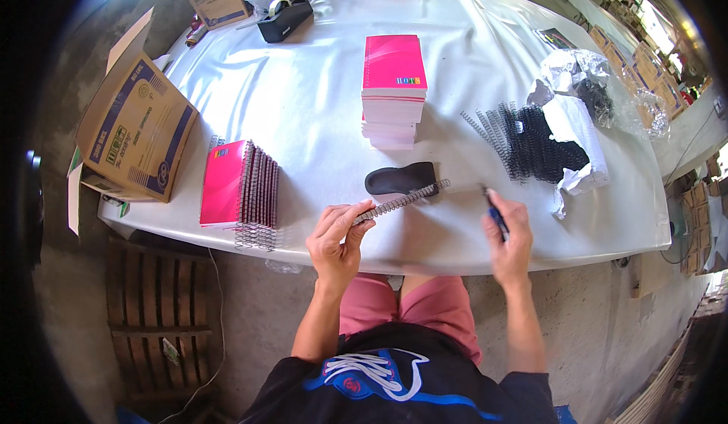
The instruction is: The person assembles notebooks by threading spiral bindings through pre-punched holes, trimming the excess wire with pliers, and placing the finished items into a stack or box.
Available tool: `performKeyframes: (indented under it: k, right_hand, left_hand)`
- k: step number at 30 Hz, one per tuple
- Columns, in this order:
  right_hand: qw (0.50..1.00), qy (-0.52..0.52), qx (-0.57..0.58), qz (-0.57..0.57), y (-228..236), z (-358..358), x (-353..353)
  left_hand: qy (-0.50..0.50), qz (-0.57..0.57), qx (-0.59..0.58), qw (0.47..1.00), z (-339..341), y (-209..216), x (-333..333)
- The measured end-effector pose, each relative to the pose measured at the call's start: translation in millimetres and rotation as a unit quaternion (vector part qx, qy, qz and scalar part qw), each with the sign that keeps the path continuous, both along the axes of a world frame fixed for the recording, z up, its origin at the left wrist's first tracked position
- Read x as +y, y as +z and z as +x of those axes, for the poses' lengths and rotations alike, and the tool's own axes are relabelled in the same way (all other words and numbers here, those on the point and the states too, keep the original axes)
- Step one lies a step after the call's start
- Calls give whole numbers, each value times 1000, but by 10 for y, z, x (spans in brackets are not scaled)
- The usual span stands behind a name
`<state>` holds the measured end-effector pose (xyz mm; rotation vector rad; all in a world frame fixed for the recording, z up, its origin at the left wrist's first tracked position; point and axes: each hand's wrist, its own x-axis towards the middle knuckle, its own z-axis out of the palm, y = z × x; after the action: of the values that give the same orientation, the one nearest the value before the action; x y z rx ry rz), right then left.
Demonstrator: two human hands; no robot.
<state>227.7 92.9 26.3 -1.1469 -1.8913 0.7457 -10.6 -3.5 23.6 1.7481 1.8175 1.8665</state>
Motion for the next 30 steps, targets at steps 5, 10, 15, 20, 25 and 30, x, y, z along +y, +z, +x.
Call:
performKeyframes:
  k: [5, 10, 15, 20, 25, 30]
  right_hand:
    - [978, 105, -107, 141, 548, -594, -700]
    - [979, 101, -118, 135, 533, -761, -789]
    - [973, 136, -143, 116, 575, -735, -794]
    - [964, 241, 30, -107, 522, -653, -787]
    - [819, 318, 206, -431, 366, -547, -772]
    - [965, 139, -216, 45, 206, -462, -619]
  left_hand:
    - [67, 30, 38, 997, 68, 30, -76]
    - [72, 42, 34, 996, 63, 58, -145]
    - [81, 81, 36, 993, 80, -9, -140]
    - [90, 110, 62, 988, 133, 12, -151]
    - [115, 157, 101, 976, 145, -9, -162]
    - [157, 134, -79, 975, -6, -19, -336]
